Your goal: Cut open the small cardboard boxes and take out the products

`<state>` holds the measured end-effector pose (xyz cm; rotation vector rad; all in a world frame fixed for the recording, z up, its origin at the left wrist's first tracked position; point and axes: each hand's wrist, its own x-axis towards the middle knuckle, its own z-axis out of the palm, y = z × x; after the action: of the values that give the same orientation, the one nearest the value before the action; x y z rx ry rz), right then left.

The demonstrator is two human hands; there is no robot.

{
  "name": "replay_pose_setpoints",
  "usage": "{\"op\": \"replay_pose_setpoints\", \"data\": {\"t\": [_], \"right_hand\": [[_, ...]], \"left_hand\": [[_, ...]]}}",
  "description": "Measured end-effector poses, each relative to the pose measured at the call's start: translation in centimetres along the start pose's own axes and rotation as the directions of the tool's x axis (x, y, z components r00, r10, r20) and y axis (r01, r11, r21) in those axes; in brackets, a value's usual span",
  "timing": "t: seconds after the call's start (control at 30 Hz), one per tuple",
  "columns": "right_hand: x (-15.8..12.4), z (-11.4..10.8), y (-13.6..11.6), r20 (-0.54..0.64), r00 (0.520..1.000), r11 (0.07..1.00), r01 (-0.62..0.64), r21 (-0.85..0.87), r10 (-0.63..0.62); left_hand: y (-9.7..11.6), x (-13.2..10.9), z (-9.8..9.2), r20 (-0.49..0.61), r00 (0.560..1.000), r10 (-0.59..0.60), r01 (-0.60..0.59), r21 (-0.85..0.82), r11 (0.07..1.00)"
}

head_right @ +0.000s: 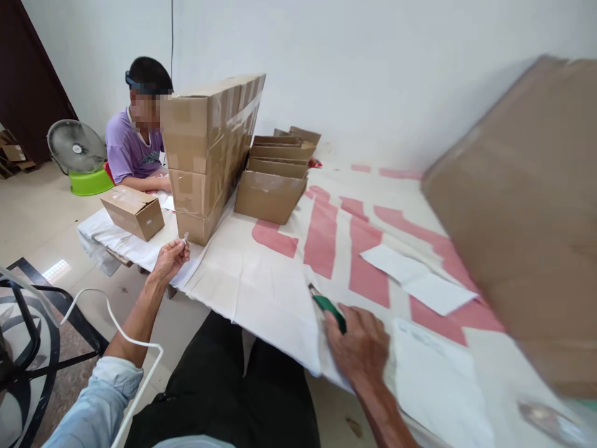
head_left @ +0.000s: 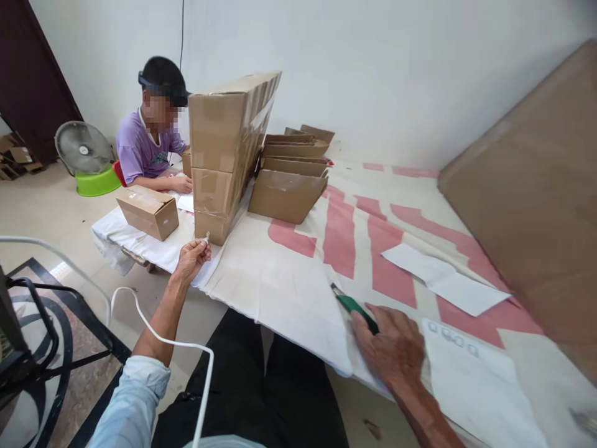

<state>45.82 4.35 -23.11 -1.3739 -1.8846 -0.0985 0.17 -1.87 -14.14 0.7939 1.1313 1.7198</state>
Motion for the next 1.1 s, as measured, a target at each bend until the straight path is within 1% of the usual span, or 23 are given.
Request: {"op": "replay_pose_setpoints", "data": {"t": [0.07, 0.1, 0.13, 0.17, 0.2, 0.23, 0.3, 0.33, 0.4, 0.47, 0.53, 0.6, 0.7, 0.77, 0.83, 0.93, 1.1], "right_hand": [[0.8, -0.5, -2.3, -0.041, 0.998, 0.994, -0.033, 0.102, 0.038], [1.2, -0.8, -3.8, -0.037, 0.997, 0.979, -0.054, 0.196, 0.062], [1.6, -1.1, -5.3, -0.009, 0.995, 0.948, -0.095, 0.305, 0.102], [2.0, -1.4, -7.0, 0.05, 0.988, 0.898, -0.151, 0.412, 0.143], [2.4, -1.6, -8.7, 0.134, 0.977, 0.834, -0.211, 0.51, 0.166], [2.8, -1.8, -10.4, 0.213, 0.962, 0.762, -0.265, 0.59, 0.169], [3.5, -1.9, -13.5, 0.339, 0.934, 0.609, -0.336, 0.718, 0.115], [3.8, -1.9, -14.8, 0.372, 0.925, 0.543, -0.354, 0.762, 0.082], [4.4, -1.8, -16.8, 0.394, 0.919, 0.449, -0.361, 0.817, 0.022], [4.7, -1.7, -18.1, 0.39, 0.921, 0.397, -0.351, 0.848, -0.018], [4.7, -1.7, -18.7, 0.382, 0.924, 0.376, -0.342, 0.861, -0.033], [4.6, -1.8, -18.9, 0.372, 0.928, 0.38, -0.336, 0.862, -0.024], [4.3, -1.9, -18.7, 0.372, 0.928, 0.402, -0.344, 0.848, 0.009], [4.1, -2.1, -18.6, 0.385, 0.923, 0.412, -0.363, 0.836, 0.033], [4.0, -2.2, -18.5, 0.398, 0.916, 0.419, -0.381, 0.824, 0.05], [3.8, -2.2, -18.6, 0.409, 0.911, 0.432, -0.393, 0.812, 0.06], [3.2, -2.0, -18.5, 0.396, 0.912, 0.477, -0.396, 0.785, 0.107]], "left_hand": [[0.2, -0.8, 1.4, 0.043, 0.999, 0.0, 0.0, 0.002, 1.0], [0.3, -1.2, 2.1, 0.064, 0.998, -0.001, 0.0, 0.012, 1.0], [0.3, -1.6, 2.8, 0.082, 0.997, 0.0, -0.002, 0.026, 1.0], [0.3, -2.1, 3.6, 0.1, 0.995, 0.002, -0.006, 0.043, 0.999], [0.3, -2.5, 4.3, 0.117, 0.993, 0.006, -0.014, 0.063, 0.998], [0.3, -3.0, 5.1, 0.134, 0.991, 0.012, -0.023, 0.086, 0.996], [0.2, -4.1, 6.6, 0.173, 0.985, 0.02, -0.044, 0.135, 0.99], [0.2, -4.6, 7.3, 0.193, 0.981, 0.02, -0.052, 0.158, 0.986], [0.1, -5.5, 8.5, 0.23, 0.973, 0.011, -0.058, 0.197, 0.979], [0.1, -6.3, 9.6, 0.263, 0.965, 0.011, -0.082, 0.261, 0.962], [0.1, -6.9, 10.4, 0.3, 0.953, 0.035, -0.143, 0.346, 0.927], [0.1, -7.3, 11.1, 0.346, 0.934, 0.085, -0.234, 0.416, 0.879], [-0.1, -7.6, 11.8, 0.409, 0.898, 0.165, -0.359, 0.462, 0.811], [-0.4, -7.6, 11.9, 0.432, 0.88, 0.197, -0.41, 0.48, 0.776], [-0.7, -7.7, 11.9, 0.436, 0.875, 0.21, -0.427, 0.49, 0.76], [-1.1, -8.0, 11.8, 0.425, 0.881, 0.208, -0.418, 0.495, 0.761], [-1.4, -8.8, 11.7, 0.433, 0.889, 0.152, -0.371, 0.482, 0.794]]}}
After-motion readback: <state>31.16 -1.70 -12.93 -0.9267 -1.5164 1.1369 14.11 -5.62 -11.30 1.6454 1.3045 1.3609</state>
